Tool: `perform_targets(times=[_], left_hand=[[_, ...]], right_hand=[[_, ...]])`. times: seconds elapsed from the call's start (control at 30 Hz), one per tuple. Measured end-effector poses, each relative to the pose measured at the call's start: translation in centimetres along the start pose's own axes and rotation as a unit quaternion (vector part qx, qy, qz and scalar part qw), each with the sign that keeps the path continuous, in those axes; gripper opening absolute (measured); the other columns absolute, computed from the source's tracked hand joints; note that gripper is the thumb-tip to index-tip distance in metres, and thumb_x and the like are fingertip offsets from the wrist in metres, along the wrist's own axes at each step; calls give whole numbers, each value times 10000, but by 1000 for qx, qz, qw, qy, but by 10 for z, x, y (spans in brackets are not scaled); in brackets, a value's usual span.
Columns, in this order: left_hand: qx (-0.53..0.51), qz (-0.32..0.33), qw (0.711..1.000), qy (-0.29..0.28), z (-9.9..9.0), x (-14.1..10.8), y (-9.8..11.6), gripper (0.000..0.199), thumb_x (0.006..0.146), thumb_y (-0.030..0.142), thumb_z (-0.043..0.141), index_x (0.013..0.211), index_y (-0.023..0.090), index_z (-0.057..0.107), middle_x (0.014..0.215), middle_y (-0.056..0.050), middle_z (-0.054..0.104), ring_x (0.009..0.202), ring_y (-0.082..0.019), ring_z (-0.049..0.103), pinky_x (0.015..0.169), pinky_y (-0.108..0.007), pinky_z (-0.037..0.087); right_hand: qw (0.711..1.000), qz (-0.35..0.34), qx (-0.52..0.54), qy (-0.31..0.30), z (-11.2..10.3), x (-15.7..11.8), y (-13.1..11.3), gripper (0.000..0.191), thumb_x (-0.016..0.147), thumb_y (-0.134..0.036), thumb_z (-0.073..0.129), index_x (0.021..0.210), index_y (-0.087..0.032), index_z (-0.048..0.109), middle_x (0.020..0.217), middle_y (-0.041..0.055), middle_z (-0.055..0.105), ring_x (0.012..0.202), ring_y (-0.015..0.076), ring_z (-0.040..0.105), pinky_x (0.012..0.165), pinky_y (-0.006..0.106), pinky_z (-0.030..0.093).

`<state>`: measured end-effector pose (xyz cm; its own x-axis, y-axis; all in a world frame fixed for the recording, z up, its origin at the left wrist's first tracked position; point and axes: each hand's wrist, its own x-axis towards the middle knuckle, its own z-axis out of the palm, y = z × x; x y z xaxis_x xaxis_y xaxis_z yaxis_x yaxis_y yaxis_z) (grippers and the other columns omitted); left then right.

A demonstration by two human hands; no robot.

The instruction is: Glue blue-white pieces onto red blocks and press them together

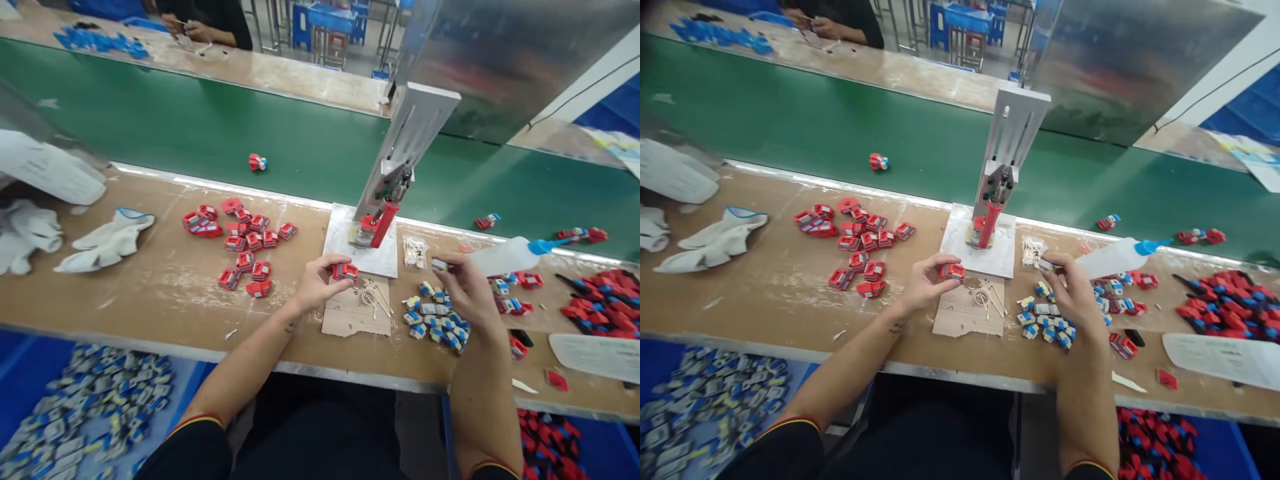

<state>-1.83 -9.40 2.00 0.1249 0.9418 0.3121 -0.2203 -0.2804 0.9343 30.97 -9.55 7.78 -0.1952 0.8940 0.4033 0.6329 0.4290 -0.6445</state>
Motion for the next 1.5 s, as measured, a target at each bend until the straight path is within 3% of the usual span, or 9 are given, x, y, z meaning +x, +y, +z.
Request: perform_targets(times=[0.13, 0.3, 0.47, 0.63, 0.73, 0.9, 1.03, 1.33, 1.5], left_hand=[[-103, -70, 992, -13, 1, -1, 6, 508, 679, 405, 989, 1075, 167, 778, 1060, -119, 806, 882, -199, 779, 815, -311, 642], [-206, -108, 972, -30, 2, -6, 15, 697, 632, 436, 1023, 1196, 221, 674, 1004, -88, 830, 791, -202, 795, 694, -275, 640], [-236, -128, 962, -54, 8, -10, 17, 533, 659, 442, 1009, 1017, 196, 699, 993, -118, 836, 793, -208, 800, 666, -270, 635], [-231, -125, 964, -37, 11, -9, 15, 514, 680, 466, 992, 1033, 186, 746, 994, -127, 835, 805, -204, 795, 676, -265, 628], [-231, -129, 963, -45, 10, -10, 13, 532, 704, 494, 975, 1079, 185, 759, 963, -120, 832, 800, -206, 795, 686, -270, 628], [-226, -125, 965, -47, 9, -10, 12, 522, 713, 500, 968, 1079, 186, 768, 996, -119, 824, 842, -208, 793, 749, -290, 639], [-191, -93, 976, -46, 8, -9, 12, 454, 713, 424, 977, 1054, 203, 777, 1078, -118, 819, 901, -207, 788, 762, -287, 649], [-137, -61, 988, -36, 9, -10, 7, 419, 699, 317, 993, 1047, 199, 793, 1118, -118, 819, 1029, -249, 798, 942, -369, 664], [-130, -76, 988, -44, 9, -14, 11, 443, 681, 319, 1003, 1045, 181, 793, 1050, -115, 818, 988, -253, 795, 919, -356, 647]], right_hand=[[966, -48, 234, 99, 39, 13, -49, 250, 964, -483, 714, 1101, -277, 672, 1017, 75, 794, 881, 213, 739, 742, 337, 591], [906, -21, 413, 86, 84, 15, -72, 392, 872, -528, 819, 1158, -313, 660, 973, 15, 740, 596, 102, 578, 479, 215, 458], [873, 32, 486, 38, 97, 4, -68, 424, 831, -531, 855, 1088, -310, 600, 1082, 28, 733, 605, 98, 632, 541, 245, 565], [854, 44, 518, 6, 96, 3, -74, 376, 901, -584, 768, 1062, -319, 556, 1091, 18, 755, 665, 116, 715, 602, 257, 617], [876, 24, 482, 21, 95, 3, -79, 318, 933, -540, 748, 1053, -304, 573, 1082, 32, 770, 675, 125, 728, 627, 274, 636], [948, -5, 317, 35, 92, -4, -86, 202, 951, -358, 757, 1128, -269, 720, 1049, 59, 781, 701, 133, 712, 607, 271, 615], [976, -33, 215, 12, 90, -8, -90, 313, 960, -217, 714, 1260, -299, 749, 1062, 50, 775, 772, 142, 719, 671, 286, 626], [988, -133, 74, -14, 86, -4, -93, 486, 959, -193, 727, 1412, -363, 677, 1032, 49, 792, 941, 229, 703, 843, 389, 634], [987, -139, 75, 3, 85, -5, -93, 433, 919, -207, 782, 1320, -362, 735, 999, 53, 773, 922, 241, 715, 787, 389, 638]])
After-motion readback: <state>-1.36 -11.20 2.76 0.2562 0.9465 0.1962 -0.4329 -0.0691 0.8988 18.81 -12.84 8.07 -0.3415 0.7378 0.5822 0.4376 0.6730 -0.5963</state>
